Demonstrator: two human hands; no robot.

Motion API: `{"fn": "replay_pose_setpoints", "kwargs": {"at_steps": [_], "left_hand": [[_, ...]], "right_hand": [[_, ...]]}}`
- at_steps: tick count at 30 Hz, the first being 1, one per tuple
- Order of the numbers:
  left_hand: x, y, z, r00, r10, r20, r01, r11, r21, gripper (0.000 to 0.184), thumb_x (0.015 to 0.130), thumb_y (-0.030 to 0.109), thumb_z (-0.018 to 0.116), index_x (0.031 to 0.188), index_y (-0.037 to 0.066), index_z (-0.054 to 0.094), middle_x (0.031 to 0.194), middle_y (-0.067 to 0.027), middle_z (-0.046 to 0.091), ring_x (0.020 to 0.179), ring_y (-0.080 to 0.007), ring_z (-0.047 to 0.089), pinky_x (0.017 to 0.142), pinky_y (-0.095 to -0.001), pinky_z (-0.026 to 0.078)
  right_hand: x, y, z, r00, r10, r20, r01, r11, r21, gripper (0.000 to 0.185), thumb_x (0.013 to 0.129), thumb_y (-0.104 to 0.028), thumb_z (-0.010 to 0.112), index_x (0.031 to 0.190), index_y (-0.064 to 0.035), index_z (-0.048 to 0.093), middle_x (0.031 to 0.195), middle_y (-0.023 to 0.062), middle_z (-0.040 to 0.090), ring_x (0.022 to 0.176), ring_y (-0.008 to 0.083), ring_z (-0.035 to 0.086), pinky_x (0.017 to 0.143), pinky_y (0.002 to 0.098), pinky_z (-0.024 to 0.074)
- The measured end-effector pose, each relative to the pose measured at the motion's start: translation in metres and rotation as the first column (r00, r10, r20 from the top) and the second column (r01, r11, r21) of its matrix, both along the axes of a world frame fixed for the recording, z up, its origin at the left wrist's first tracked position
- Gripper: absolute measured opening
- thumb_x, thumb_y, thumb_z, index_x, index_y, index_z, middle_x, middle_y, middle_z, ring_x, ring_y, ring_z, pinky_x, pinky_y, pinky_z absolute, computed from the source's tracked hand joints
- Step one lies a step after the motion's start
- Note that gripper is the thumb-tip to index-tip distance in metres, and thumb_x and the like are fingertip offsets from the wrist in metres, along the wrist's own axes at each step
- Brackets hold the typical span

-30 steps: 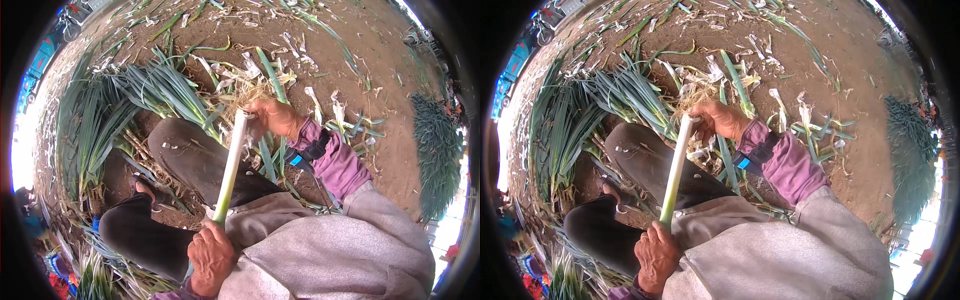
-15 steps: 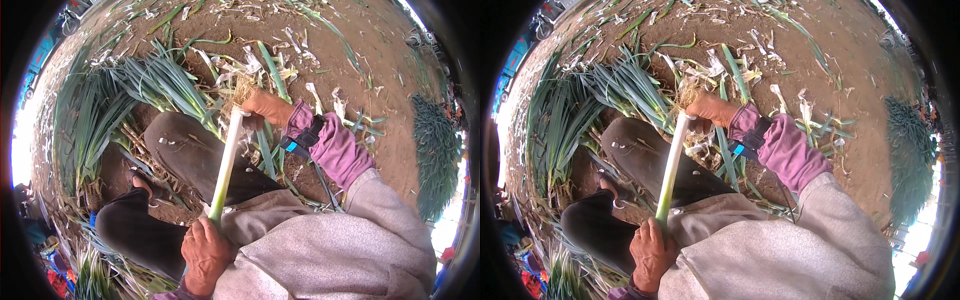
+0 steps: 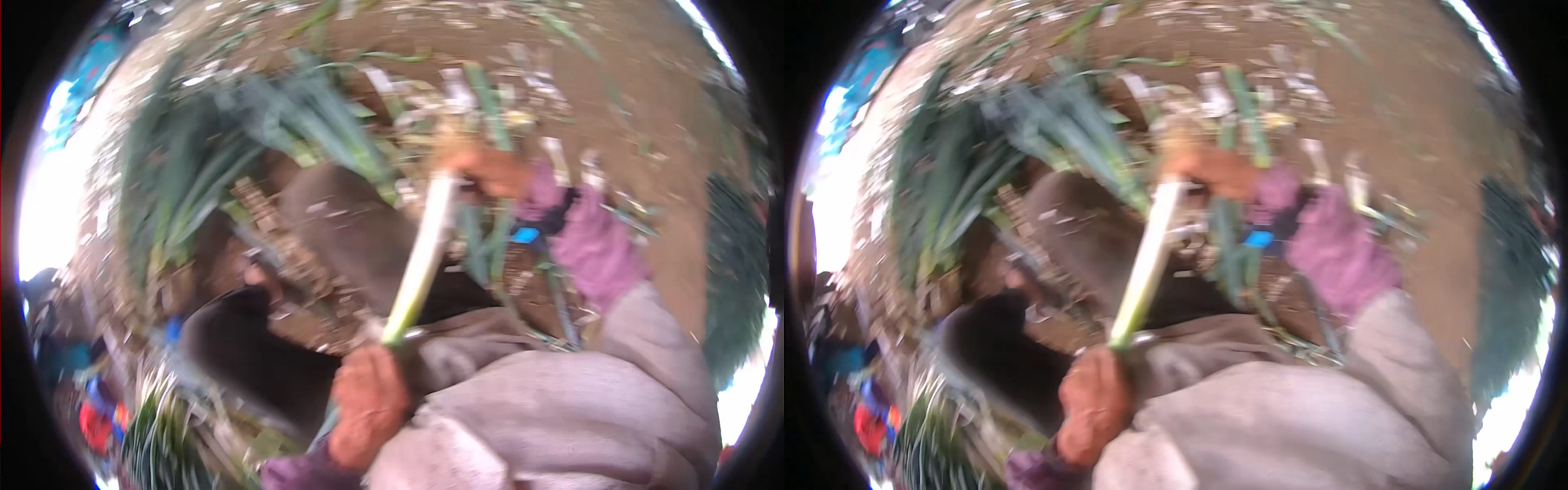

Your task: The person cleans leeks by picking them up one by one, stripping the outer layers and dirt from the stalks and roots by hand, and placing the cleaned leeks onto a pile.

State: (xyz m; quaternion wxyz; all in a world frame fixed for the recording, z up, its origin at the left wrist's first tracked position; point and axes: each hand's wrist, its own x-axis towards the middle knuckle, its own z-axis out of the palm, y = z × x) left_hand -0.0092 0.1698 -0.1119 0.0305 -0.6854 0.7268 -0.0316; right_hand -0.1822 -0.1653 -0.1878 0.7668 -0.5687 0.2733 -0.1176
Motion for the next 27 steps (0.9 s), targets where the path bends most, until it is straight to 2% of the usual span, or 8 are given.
{"fn": "replay_pose_setpoints", "kwargs": {"at_steps": [2, 3, 4, 6, 12, 19, 22, 27], "left_hand": [[-0.002, -0.003, 0.016, 0.884, -0.133, 0.448, 0.134, 0.99, 0.03, 0.028, 0.083, 0.011, 0.05, 0.105, -0.002, 0.061, 0.089, -0.0118, 0.061, 0.069, -0.0179, 0.058, 0.057, -0.0283, 0.048], [-0.002, -0.003, 0.012, 0.958, -0.098, 0.268, 0.085, 0.995, 0.06, 0.032, 0.082, 0.011, 0.052, 0.107, -0.007, 0.059, 0.091, -0.0169, 0.062, 0.074, -0.0226, 0.06, 0.06, -0.0304, 0.05], [-0.002, -0.003, 0.008, 0.996, -0.045, 0.081, 0.037, 0.995, 0.09, 0.036, 0.081, 0.01, 0.055, 0.11, -0.012, 0.058, 0.093, -0.022, 0.062, 0.078, -0.0273, 0.063, 0.063, -0.0326, 0.052], [-0.006, -0.004, 0.003, 0.997, 0.002, -0.076, 0.007, 0.994, 0.113, 0.041, 0.081, 0.011, 0.055, 0.112, -0.016, 0.056, 0.096, -0.0299, 0.062, 0.085, -0.0357, 0.064, 0.066, -0.038, 0.054], [-0.009, -0.001, -0.004, 0.997, 0.006, -0.071, -0.001, 0.998, 0.066, 0.041, 0.082, 0.01, 0.053, 0.112, -0.019, 0.054, 0.099, -0.0354, 0.061, 0.086, -0.04, 0.064, 0.069, -0.0431, 0.055], [0.002, 0.0, -0.004, 0.981, 0.044, -0.19, -0.06, 0.995, -0.075, 0.04, 0.08, 0.008, 0.055, 0.112, -0.015, 0.05, 0.088, -0.0261, 0.06, 0.077, -0.0355, 0.064, 0.064, -0.0413, 0.054], [0.004, 0.009, -0.002, 0.876, 0.224, -0.427, -0.207, 0.975, 0.086, 0.038, 0.079, 0.009, 0.056, 0.109, -0.013, 0.05, 0.084, -0.0235, 0.059, 0.071, -0.0348, 0.062, 0.061, -0.0418, 0.052], [0.018, 0.004, 0.005, 0.785, 0.144, -0.603, -0.094, 0.989, 0.115, 0.03, 0.074, 0.009, 0.061, 0.098, -0.005, 0.05, 0.077, -0.0187, 0.057, 0.067, -0.0352, 0.06, 0.056, -0.0445, 0.048]], "right_hand": [[-0.002, -0.005, -0.014, 0.993, 0.099, 0.07, -0.1, 0.995, 0.01, 0.022, 0.097, -0.022, 0.052, 0.103, -0.0055, 0.064, 0.083, 0.0004, 0.057, 0.069, 0.0127, 0.054, 0.058, 0.0261, 0.0429], [0.003, -0.007, -0.008, 0.968, 0.246, 0.06, -0.217, 0.93, -0.297, 0.028, 0.098, -0.029, 0.05, 0.096, -0.0054, 0.065, 0.077, -0.0038, 0.054, 0.062, 0.0065, 0.048, 0.051, 0.0224, 0.0364], [-0.002, -0.008, -0.006, 0.987, 0.161, 0.028, -0.163, 0.983, 0.088, 0.024, 0.097, -0.027, 0.052, 0.098, -0.0054, 0.063, 0.079, -0.0017, 0.055, 0.065, 0.0065, 0.049, 0.053, 0.022, 0.0383], [-0.002, -0.006, 0.002, 0.995, 0.006, -0.103, -0.001, 0.999, 0.047, 0.024, 0.09, -0.023, 0.061, 0.107, -0.0064, 0.06, 0.086, 0.001, 0.058, 0.062, 0.0086, 0.051, 0.051, 0.0199, 0.0399], [0.003, -0.005, -0.006, 0.951, -0.144, -0.273, 0.136, 0.99, -0.048, 0.027, 0.082, -0.018, 0.061, 0.108, -0.0087, 0.059, 0.077, 0.0022, 0.059, 0.052, 0.0057, 0.048, 0.038, 0.0194, 0.0371], [-0.014, -0.02, -0.044, 0.95, -0.173, -0.261, 0.194, 0.979, 0.055, 0.011, 0.08, -0.016, 0.059, 0.08, -0.0052, 0.063, 0.064, 0.0014, 0.058, 0.05, 0.0073, 0.051, 0.041, 0.0198, 0.0365], [-0.001, 0.002, -0.021, 0.949, -0.203, -0.241, 0.221, 0.974, 0.05, 0.012, 0.078, -0.015, 0.058, 0.071, -0.0063, 0.063, 0.061, 0.0011, 0.057, 0.048, 0.0078, 0.05, 0.04, 0.0208, 0.0342], [0.002, 0.002, -0.029, 0.949, -0.239, -0.207, 0.261, 0.961, 0.088, 0.016, 0.08, -0.019, 0.061, 0.069, -0.0077, 0.059, 0.059, -0.0003, 0.055, 0.046, 0.0083, 0.047, 0.041, 0.0245, 0.0361]]}}
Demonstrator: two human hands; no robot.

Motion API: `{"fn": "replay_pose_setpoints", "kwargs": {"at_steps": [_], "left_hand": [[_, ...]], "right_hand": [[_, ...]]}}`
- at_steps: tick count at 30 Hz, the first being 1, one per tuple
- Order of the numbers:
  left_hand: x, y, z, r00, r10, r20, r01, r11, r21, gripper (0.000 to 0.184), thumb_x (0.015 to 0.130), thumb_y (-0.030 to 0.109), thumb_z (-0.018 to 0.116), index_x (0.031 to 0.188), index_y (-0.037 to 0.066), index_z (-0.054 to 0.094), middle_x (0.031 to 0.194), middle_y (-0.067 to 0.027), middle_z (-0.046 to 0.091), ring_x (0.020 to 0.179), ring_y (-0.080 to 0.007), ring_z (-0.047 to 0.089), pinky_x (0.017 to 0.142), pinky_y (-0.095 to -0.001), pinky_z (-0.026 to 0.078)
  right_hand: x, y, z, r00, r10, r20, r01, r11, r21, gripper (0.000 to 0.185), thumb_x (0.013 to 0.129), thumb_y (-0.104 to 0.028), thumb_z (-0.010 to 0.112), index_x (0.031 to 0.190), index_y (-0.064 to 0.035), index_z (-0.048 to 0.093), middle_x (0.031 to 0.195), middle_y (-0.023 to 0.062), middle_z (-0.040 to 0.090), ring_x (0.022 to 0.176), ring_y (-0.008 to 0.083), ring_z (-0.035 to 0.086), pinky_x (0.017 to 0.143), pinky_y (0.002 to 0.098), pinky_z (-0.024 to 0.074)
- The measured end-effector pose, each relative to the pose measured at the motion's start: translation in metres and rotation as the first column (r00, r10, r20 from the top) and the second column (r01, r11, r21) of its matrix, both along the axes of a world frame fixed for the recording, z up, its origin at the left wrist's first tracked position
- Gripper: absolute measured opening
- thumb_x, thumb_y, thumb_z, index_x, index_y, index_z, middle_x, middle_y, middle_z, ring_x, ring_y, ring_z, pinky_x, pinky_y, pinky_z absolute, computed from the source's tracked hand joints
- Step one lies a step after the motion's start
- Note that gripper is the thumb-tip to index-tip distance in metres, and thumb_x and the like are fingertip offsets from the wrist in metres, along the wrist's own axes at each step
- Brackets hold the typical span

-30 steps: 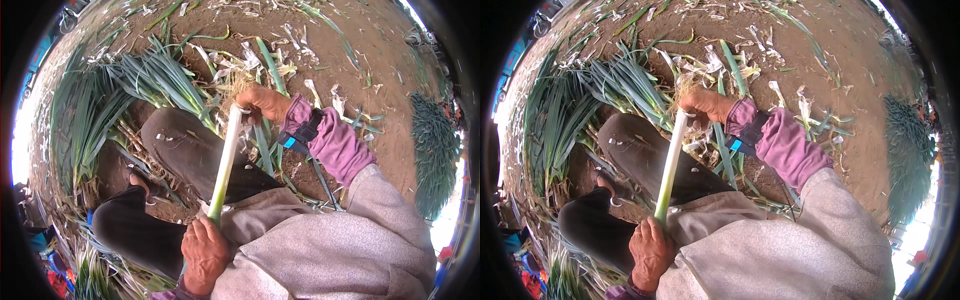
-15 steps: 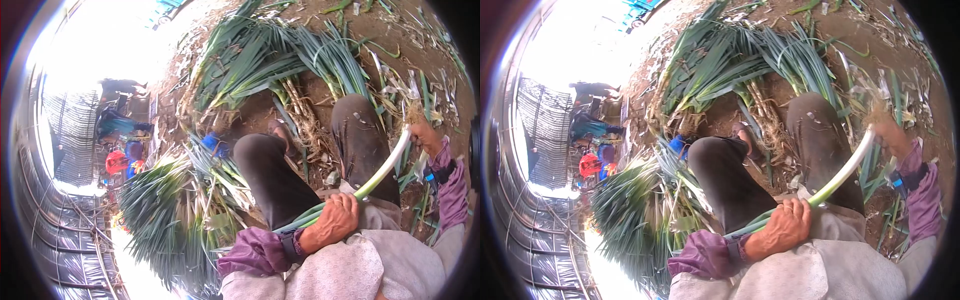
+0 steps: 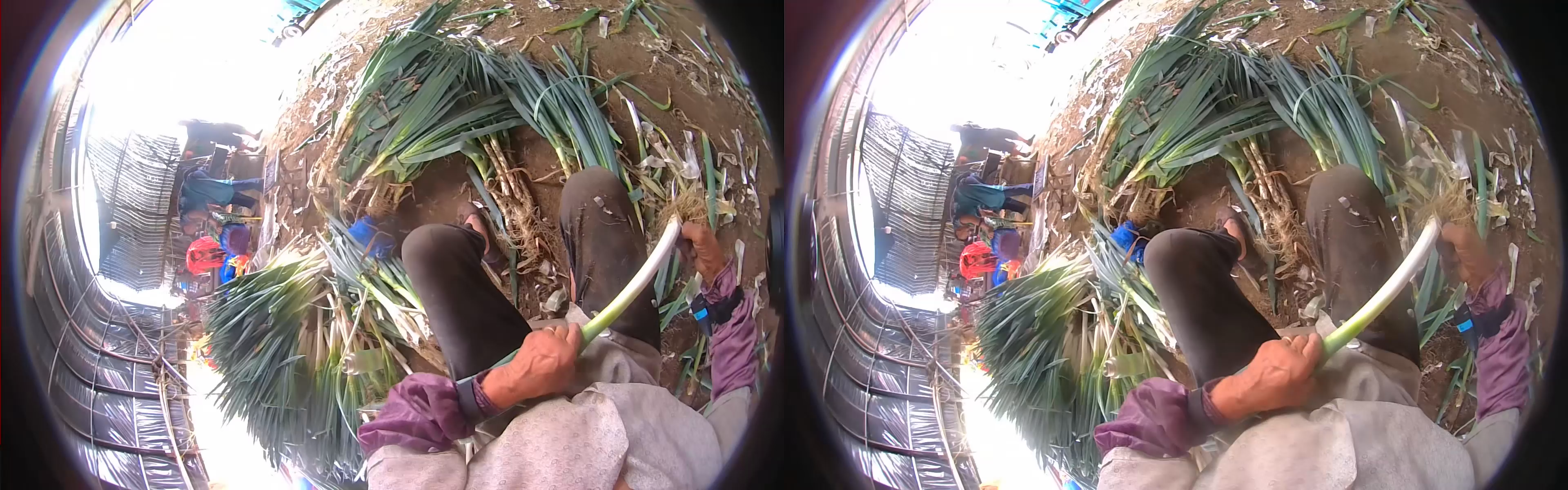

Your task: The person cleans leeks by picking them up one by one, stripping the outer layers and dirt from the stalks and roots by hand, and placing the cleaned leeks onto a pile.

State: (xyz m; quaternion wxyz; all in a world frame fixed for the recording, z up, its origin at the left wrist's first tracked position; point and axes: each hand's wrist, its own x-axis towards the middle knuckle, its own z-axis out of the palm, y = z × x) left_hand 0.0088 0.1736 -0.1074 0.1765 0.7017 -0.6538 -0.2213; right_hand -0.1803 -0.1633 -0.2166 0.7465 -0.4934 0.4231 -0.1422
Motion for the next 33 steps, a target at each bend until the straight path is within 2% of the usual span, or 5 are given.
{"fn": "replay_pose_setpoints", "kwargs": {"at_steps": [8, 12, 16, 29, 33], "left_hand": [[0.064, -0.028, 0.072, 0.525, 0.285, -0.802, 0.104, 0.914, 0.393, 0.059, 0.071, 0.028, 0.063, 0.118, -0.006, 0.059, 0.089, -0.0053, 0.061, 0.074, -0.0142, 0.055, 0.068, -0.0309, 0.046], [0.057, -0.044, 0.053, 0.341, 0.341, -0.876, 0.078, 0.918, 0.388, 0.053, 0.064, 0.024, 0.066, 0.104, -0.011, 0.065, 0.09, -0.0146, 0.069, 0.081, -0.02, 0.066, 0.077, -0.0306, 0.052], [0.058, -0.049, 0.042, 0.12, 0.449, -0.885, -0.006, 0.892, 0.452, 0.051, 0.061, 0.018, 0.067, 0.1, -0.014, 0.064, 0.086, -0.0198, 0.069, 0.077, -0.0249, 0.068, 0.073, -0.0336, 0.056], [0.07, -0.057, 0.013, -0.029, 0.436, -0.899, 0.009, 0.9, 0.436, 0.059, 0.061, 0.022, 0.059, 0.107, -0.015, 0.058, 0.087, -0.0259, 0.067, 0.077, -0.0331, 0.069, 0.073, -0.0376, 0.058], [0.071, -0.052, 0.001, -0.123, 0.415, -0.901, 0.032, 0.909, 0.415, 0.064, 0.063, 0.025, 0.059, 0.113, -0.015, 0.054, 0.087, -0.0275, 0.066, 0.074, -0.0349, 0.069, 0.07, -0.0391, 0.059]], "right_hand": [[-0.003, 0.014, -0.019, 0.943, 0.084, 0.321, 0.067, 0.899, -0.433, 0.035, 0.091, -0.029, 0.063, 0.116, -0.0035, 0.059, 0.09, 0.0091, 0.058, 0.082, 0.0196, 0.057, 0.073, 0.0351, 0.0477], [0.015, 0.011, 0.012, 0.965, 0.033, -0.26, -0.258, 0.29, -0.921, 0.015, 0.085, -0.018, 0.059, 0.089, -0.0027, 0.059, 0.069, 0.0138, 0.056, 0.066, 0.0286, 0.058, 0.063, 0.0425, 0.0479], [0.002, 0.019, 0.028, 0.809, 0.002, -0.587, -0.581, 0.148, -0.8, 0.021, 0.088, -0.021, 0.061, 0.078, -0.0042, 0.054, 0.062, 0.0186, 0.051, 0.059, 0.0363, 0.057, 0.054, 0.0449, 0.042], [0.066, 0.122, 0.102, 0.964, 0.251, 0.087, -0.094, 0.629, -0.772, 0.023, 0.093, -0.016, 0.062, 0.08, 0.0037, 0.058, 0.058, 0.013, 0.05, 0.051, 0.0144, 0.053, 0.048, 0.0347, 0.0403], [0.088, 0.143, 0.108, 0.93, 0.215, 0.297, -0.161, 0.967, -0.196, 0.03, 0.093, -0.027, 0.065, 0.087, 0.0018, 0.062, 0.059, 0.0028, 0.056, 0.052, 0.006, 0.051, 0.044, 0.0242, 0.0393]]}}
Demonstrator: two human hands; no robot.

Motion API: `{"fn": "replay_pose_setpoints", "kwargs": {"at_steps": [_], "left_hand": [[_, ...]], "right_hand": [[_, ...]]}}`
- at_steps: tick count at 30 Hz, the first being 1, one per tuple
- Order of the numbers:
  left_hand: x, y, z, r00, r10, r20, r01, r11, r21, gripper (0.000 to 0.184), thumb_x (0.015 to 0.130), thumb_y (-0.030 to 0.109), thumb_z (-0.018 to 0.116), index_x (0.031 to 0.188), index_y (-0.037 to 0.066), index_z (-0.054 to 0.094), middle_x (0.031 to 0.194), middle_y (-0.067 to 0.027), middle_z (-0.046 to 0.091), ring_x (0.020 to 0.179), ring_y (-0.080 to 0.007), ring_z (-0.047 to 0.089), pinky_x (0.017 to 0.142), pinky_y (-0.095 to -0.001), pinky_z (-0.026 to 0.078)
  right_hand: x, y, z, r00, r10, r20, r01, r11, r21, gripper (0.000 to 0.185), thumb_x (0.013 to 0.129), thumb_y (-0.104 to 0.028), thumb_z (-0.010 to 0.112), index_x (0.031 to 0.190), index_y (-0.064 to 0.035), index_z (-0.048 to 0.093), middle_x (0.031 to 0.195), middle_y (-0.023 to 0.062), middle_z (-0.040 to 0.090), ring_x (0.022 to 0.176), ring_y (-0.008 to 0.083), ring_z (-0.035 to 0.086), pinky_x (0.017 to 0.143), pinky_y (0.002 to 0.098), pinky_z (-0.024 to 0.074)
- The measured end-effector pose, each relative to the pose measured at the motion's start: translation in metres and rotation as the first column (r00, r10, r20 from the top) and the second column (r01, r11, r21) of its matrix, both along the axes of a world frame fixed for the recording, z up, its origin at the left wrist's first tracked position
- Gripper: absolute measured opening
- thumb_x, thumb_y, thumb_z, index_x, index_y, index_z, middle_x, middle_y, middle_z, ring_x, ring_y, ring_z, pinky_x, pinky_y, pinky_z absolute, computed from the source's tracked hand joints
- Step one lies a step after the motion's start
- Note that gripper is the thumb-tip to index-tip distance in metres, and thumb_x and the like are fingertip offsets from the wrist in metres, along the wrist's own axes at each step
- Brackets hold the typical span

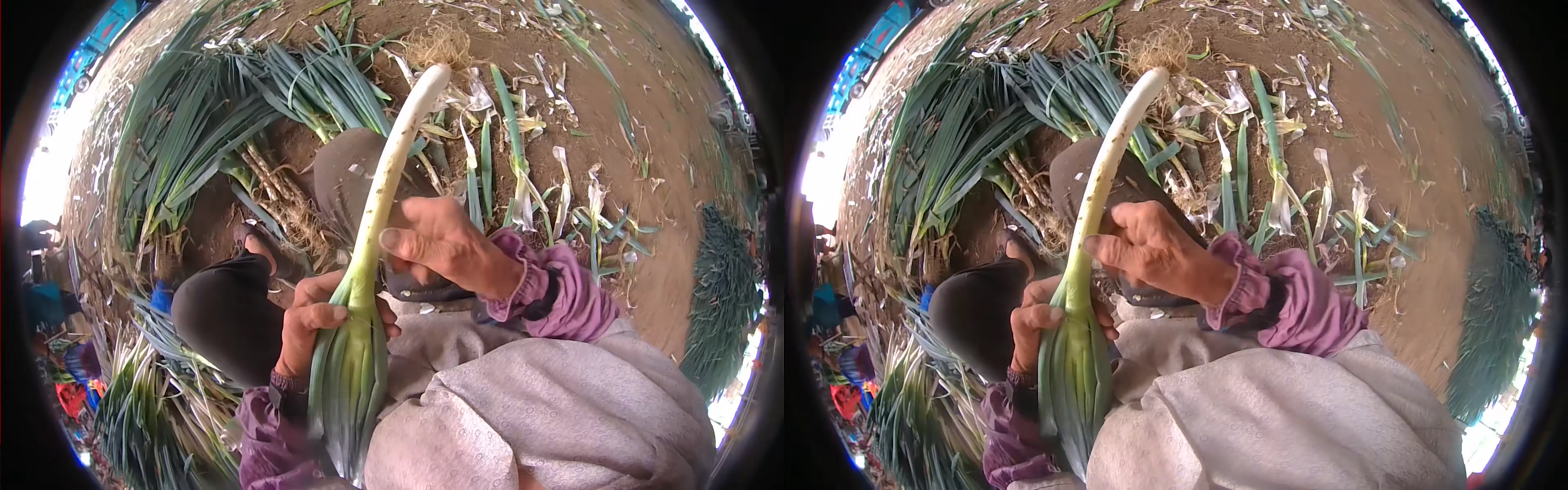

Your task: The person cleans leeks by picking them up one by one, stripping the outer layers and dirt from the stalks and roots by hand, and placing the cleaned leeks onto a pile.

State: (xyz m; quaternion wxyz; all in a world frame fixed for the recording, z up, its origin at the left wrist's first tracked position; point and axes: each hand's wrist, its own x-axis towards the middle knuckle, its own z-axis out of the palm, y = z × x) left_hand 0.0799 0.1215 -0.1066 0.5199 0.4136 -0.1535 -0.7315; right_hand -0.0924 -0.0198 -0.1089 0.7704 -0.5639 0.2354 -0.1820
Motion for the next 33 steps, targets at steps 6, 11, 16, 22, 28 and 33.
{"fn": "replay_pose_setpoints", "kwargs": {"at_steps": [6, 11, 16, 22, 28, 33], "left_hand": [[-0.006, 0.014, -0.008, 0.957, 0.122, -0.263, -0.119, 0.993, 0.025, 0.065, 0.076, 0.039, 0.06, 0.118, -0.011, 0.052, 0.083, -0.0268, 0.065, 0.07, -0.0345, 0.068, 0.065, -0.0425, 0.058], [0.001, 0.042, -0.005, 0.989, -0.031, -0.147, 0.024, 0.999, -0.045, 0.06, 0.09, 0.046, 0.055, 0.114, -0.009, 0.057, 0.084, -0.0193, 0.065, 0.071, -0.0245, 0.064, 0.064, -0.0315, 0.052], [0.008, 0.046, 0.029, 0.915, 0.141, 0.379, -0.076, 0.98, -0.181, 0.052, 0.086, 0.036, 0.072, 0.111, -0.008, 0.059, 0.086, -0.0071, 0.066, 0.072, -0.0113, 0.059, 0.065, -0.0238, 0.048], [0.017, 0.049, 0.021, 0.714, 0.207, 0.669, -0.092, 0.975, -0.204, 0.042, 0.085, 0.031, 0.073, 0.099, -0.008, 0.063, 0.076, -0.0037, 0.062, 0.068, -0.0095, 0.055, 0.061, -0.0246, 0.044], [0.014, 0.044, 0.011, 0.765, 0.233, 0.6, -0.202, 0.972, -0.12, 0.024, 0.081, 0.013, 0.072, 0.091, -0.007, 0.064, 0.071, -0.002, 0.06, 0.065, -0.0078, 0.053, 0.058, -0.0245, 0.042], [0.015, 0.043, -0.009, 0.747, 0.269, 0.608, -0.288, 0.955, -0.069, 0.017, 0.082, 0.009, 0.067, 0.088, -0.007, 0.064, 0.069, -0.0026, 0.06, 0.059, -0.0079, 0.055, 0.053, -0.0237, 0.043]], "right_hand": [[0.022, 0.013, -0.007, 0.992, 0.038, 0.123, -0.069, 0.964, 0.256, 0.032, 0.092, -0.03, 0.067, 0.097, 0.0018, 0.064, 0.073, 0.002, 0.062, 0.053, 0.0052, 0.05, 0.045, 0.0187, 0.0367], [0.031, 0.016, 0.018, 0.984, -0.031, 0.173, -0.038, 0.922, 0.386, 0.026, 0.094, -0.025, 0.064, 0.099, 0.0006, 0.063, 0.08, 0.0051, 0.063, 0.059, 0.0078, 0.056, 0.051, 0.0203, 0.0448], [0.033, 0.017, 0.017, 0.979, 0.184, -0.088, -0.171, 0.975, 0.139, 0.034, 0.097, -0.031, 0.059, 0.096, 0.0025, 0.064, 0.075, 0.0048, 0.063, 0.06, 0.0104, 0.057, 0.054, 0.0222, 0.0472], [0.042, 0.053, 0.006, 0.946, 0.274, -0.172, -0.31, 0.92, -0.238, 0.049, 0.09, -0.042, 0.065, 0.089, 0.0066, 0.065, 0.059, 0.0076, 0.051, 0.057, 0.0146, 0.051, 0.055, 0.0318, 0.0445], [0.044, 0.054, -0.008, 0.947, 0.273, -0.172, -0.317, 0.887, -0.337, 0.029, 0.09, -0.025, 0.062, 0.092, 0.003, 0.066, 0.063, 0.0028, 0.051, 0.058, 0.0133, 0.048, 0.058, 0.0304, 0.0434], [0.005, 0.021, 0.004, 0.944, 0.164, 0.287, -0.124, 0.981, -0.152, 0.019, 0.093, -0.023, 0.057, 0.097, -0.0045, 0.058, 0.067, -0.0012, 0.049, 0.054, 0.0125, 0.046, 0.051, 0.0275, 0.0441]]}}
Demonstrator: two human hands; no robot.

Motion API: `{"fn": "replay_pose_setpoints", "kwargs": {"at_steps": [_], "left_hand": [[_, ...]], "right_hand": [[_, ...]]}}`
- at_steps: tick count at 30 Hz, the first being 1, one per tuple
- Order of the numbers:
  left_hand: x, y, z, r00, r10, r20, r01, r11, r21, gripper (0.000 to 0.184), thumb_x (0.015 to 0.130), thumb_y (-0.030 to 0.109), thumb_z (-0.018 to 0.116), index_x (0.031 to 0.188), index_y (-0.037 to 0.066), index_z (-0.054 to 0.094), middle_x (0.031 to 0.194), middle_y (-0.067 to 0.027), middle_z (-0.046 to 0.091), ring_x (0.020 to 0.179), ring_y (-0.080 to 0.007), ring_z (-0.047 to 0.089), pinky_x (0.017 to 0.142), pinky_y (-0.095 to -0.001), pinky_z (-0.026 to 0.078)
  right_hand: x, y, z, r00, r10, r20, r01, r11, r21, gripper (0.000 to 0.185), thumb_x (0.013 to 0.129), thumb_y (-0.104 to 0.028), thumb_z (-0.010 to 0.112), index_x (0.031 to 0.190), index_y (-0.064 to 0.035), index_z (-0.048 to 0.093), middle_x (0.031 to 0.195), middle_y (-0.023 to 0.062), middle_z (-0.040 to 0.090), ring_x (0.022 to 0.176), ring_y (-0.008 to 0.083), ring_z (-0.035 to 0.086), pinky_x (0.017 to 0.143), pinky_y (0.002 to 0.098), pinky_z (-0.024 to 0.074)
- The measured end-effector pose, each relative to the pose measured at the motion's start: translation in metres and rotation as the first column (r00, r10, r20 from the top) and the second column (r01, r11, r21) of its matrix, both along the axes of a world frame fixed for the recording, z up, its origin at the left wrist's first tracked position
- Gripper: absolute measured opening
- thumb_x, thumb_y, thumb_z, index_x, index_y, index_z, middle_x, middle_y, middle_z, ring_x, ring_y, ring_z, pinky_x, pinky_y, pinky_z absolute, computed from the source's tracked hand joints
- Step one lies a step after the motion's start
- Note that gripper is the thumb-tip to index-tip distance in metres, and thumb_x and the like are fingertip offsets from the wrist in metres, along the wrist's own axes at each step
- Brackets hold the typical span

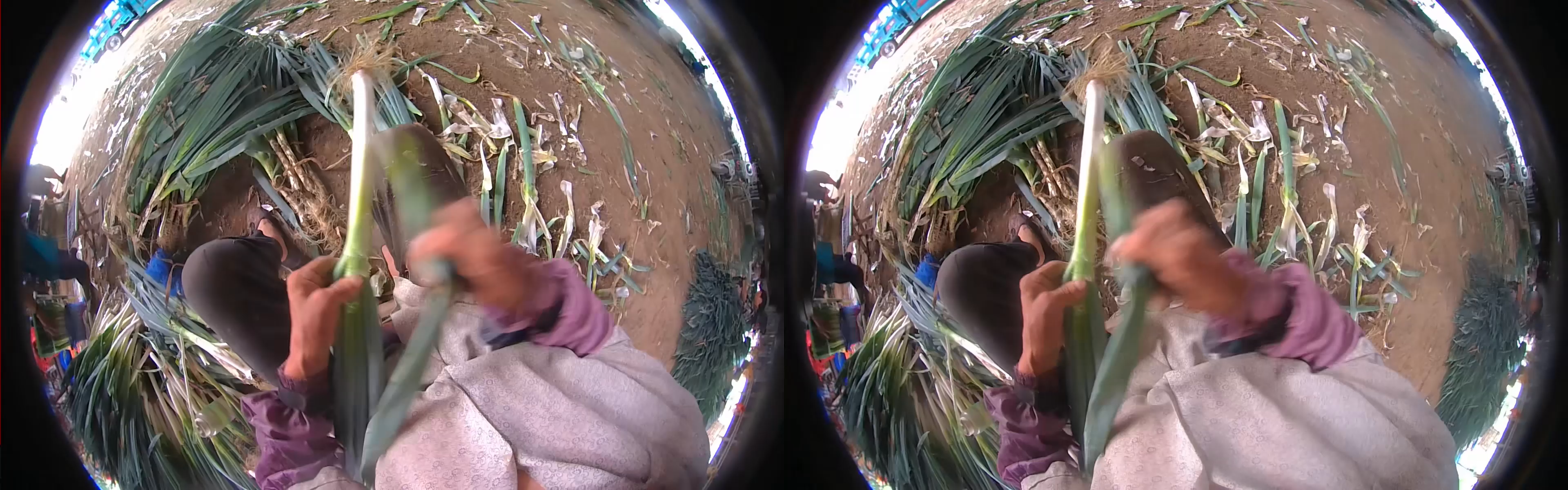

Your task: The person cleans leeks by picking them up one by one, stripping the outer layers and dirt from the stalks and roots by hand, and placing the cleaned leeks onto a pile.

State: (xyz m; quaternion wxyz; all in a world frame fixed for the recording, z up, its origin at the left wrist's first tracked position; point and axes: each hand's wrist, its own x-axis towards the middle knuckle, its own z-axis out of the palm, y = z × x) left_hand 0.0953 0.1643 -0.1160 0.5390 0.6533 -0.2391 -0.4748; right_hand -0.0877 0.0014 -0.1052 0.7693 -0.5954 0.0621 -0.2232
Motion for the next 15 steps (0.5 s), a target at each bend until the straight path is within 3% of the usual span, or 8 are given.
{"fn": "replay_pose_setpoints", "kwargs": {"at_steps": [1, 2, 5, 7, 9, 12, 14, 15], "left_hand": [[0.004, 0.002, -0.003, 0.995, 0.073, -0.065, -0.071, 0.997, 0.038, 0.015, 0.082, 0.008, 0.065, 0.086, -0.007, 0.064, 0.069, -0.0027, 0.061, 0.056, -0.0081, 0.054, 0.051, -0.0236, 0.043], [0.011, 0.005, -0.008, 0.997, 0.083, 0.003, -0.083, 0.996, 0.042, 0.014, 0.084, 0.009, 0.061, 0.082, -0.004, 0.062, 0.068, -0.0028, 0.06, 0.053, -0.0083, 0.054, 0.048, -0.0236, 0.043], [0.021, 0.011, -0.006, 0.969, 0.164, -0.186, -0.166, 0.986, 0.005, 0.017, 0.086, 0.013, 0.059, 0.08, -0.002, 0.062, 0.067, -0.0024, 0.059, 0.053, -0.0082, 0.054, 0.049, -0.0237, 0.043], [0.019, 0.012, -0.009, 0.987, 0.154, -0.04, -0.157, 0.983, -0.096, 0.028, 0.085, 0.026, 0.062, 0.086, -0.003, 0.061, 0.066, -0.004, 0.059, 0.052, -0.0104, 0.054, 0.048, -0.0239, 0.043], [0.026, 0.012, -0.01, 0.953, 0.042, -0.301, -0.083, 0.988, -0.127, 0.035, 0.083, 0.031, 0.063, 0.089, -0.003, 0.06, 0.065, -0.0049, 0.059, 0.051, -0.0114, 0.054, 0.048, -0.024, 0.043], [0.019, 0.008, 0.005, 0.966, -0.007, -0.26, -0.033, 0.988, -0.148, 0.042, 0.078, 0.037, 0.068, 0.09, -0.003, 0.059, 0.066, -0.0061, 0.058, 0.052, -0.0115, 0.054, 0.048, -0.0237, 0.042], [0.016, 0.005, 0.014, 0.982, -0.049, -0.182, 0.023, 0.99, -0.141, 0.043, 0.075, 0.036, 0.069, 0.09, -0.003, 0.059, 0.066, -0.0054, 0.057, 0.053, -0.011, 0.053, 0.049, -0.0236, 0.042], [0.014, 0.003, 0.018, 0.988, -0.069, -0.141, 0.051, 0.99, -0.129, 0.043, 0.073, 0.035, 0.07, 0.09, -0.003, 0.059, 0.067, -0.005, 0.057, 0.054, -0.0109, 0.053, 0.049, -0.0235, 0.042]], "right_hand": [[-0.021, -0.014, 0.021, 0.998, 0.01, 0.055, -0.028, 0.943, 0.333, 0.017, 0.094, -0.023, 0.056, 0.096, -0.0067, 0.056, 0.067, -0.0014, 0.048, 0.053, 0.012, 0.047, 0.049, 0.0266, 0.0443], [-0.045, -0.037, 0.051, 0.986, -0.059, 0.156, -0.007, 0.919, 0.394, 0.015, 0.095, -0.024, 0.054, 0.094, -0.0088, 0.054, 0.067, -0.0015, 0.048, 0.052, 0.0115, 0.047, 0.046, 0.0257, 0.0444], [-0.112, -0.112, 0.114, 0.871, -0.353, 0.341, 0.338, 0.935, 0.105, 0.025, 0.103, -0.028, 0.045, 0.085, -0.0107, 0.044, 0.065, 0.0001, 0.046, 0.054, 0.0094, 0.046, 0.045, 0.0266, 0.043], [-0.13, -0.122, 0.112, 0.609, -0.786, 0.104, 0.793, 0.605, -0.074, 0.031, 0.1, -0.036, 0.051, 0.083, -0.0091, 0.051, 0.065, 0.0019, 0.05, 0.05, 0.0097, 0.046, 0.043, 0.0258, 0.0402], [-0.142, -0.134, 0.097, 0.293, -0.95, -0.108, 0.915, 0.311, -0.258, 0.037, 0.098, -0.04, 0.054, 0.08, -0.0078, 0.055, 0.064, 0.002, 0.053, 0.048, 0.01, 0.046, 0.042, 0.0271, 0.0384], [-0.151, -0.153, 0.058, 0.134, -0.915, -0.382, 0.481, 0.397, -0.782, 0.041, 0.093, -0.042, 0.061, 0.075, -0.0055, 0.06, 0.059, 0.0023, 0.055, 0.045, 0.0123, 0.046, 0.04, 0.0306, 0.0355], [-0.132, -0.145, 0.023, 0.145, -0.988, 0.05, -0.017, -0.053, -0.998, 0.035, 0.094, -0.035, 0.062, 0.078, -0.0034, 0.062, 0.054, 0.0024, 0.052, 0.047, 0.0141, 0.046, 0.042, 0.0328, 0.0356], [-0.112, -0.128, 0.021, 0.202, -0.978, -0.053, 0.046, 0.064, -0.997, 0.034, 0.095, -0.035, 0.06, 0.081, -0.0042, 0.064, 0.06, 0.0078, 0.058, 0.051, 0.018, 0.053, 0.046, 0.0349, 0.0408]]}}
